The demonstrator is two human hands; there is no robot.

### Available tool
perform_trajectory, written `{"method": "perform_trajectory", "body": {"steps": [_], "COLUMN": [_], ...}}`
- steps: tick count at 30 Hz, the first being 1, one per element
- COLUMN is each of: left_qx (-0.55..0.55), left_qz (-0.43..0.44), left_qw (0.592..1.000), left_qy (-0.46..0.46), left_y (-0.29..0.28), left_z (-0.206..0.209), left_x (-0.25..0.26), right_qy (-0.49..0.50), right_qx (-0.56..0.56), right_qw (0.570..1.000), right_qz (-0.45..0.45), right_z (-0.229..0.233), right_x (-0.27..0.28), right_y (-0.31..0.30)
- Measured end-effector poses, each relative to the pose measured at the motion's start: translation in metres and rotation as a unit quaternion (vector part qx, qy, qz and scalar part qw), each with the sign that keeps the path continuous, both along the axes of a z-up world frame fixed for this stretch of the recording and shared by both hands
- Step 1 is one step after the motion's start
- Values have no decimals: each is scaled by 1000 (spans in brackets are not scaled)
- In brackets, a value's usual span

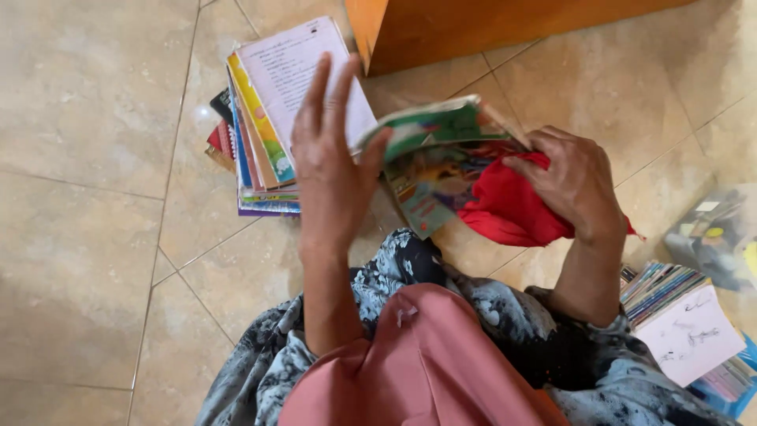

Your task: The recorder uses a red cloth to wipe a wooden cabinet and various items on top of it, including a printer, notebooks, and a calendar.

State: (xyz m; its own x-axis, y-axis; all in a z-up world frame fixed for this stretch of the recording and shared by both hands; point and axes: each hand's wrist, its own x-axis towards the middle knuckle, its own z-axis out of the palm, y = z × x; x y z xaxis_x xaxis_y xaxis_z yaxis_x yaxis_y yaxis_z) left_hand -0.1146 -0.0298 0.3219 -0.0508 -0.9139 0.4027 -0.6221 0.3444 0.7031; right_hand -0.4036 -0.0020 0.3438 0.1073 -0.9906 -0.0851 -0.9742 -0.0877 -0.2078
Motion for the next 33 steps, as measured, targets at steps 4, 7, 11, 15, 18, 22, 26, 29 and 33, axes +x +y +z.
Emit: {"method": "perform_trajectory", "body": {"steps": [4, 7, 11, 15, 18, 22, 26, 29, 33], "left_qx": [152, 256, 314, 468, 480, 533, 490, 486, 457], "left_qz": [-2, -48, -186, -165, -154, -180, -186, -114, -110], "left_qw": [964, 885, 759, 684, 762, 671, 715, 768, 755], "left_qy": [219, 387, 540, 534, 407, 484, 463, 401, 457], "left_y": [-13, -13, -7, 5, 23, 65, 94, 90, 77], "left_z": [-60, -122, -139, -171, -193, -265, -302, -298, -278], "left_x": [3, -4, -9, -17, -41, -101, -151, -159, -139], "right_qy": [-107, -289, -469, -434, -359, -355, -216, -145, -160], "right_qx": [-7, 26, 109, 111, 109, 210, 205, 228, 186], "right_qw": [992, 954, 868, 887, 919, 890, 927, 922, 943], "right_qz": [-69, -78, -120, -114, -121, -195, -230, -277, -223], "right_z": [4, 3, -25, -93, -140, -200, -218, -198, -217], "right_x": [-13, -24, -43, -55, -65, -113, -144, -115, -114], "right_y": [7, 11, 5, -14, -13, 6, 17, 1, -11]}}
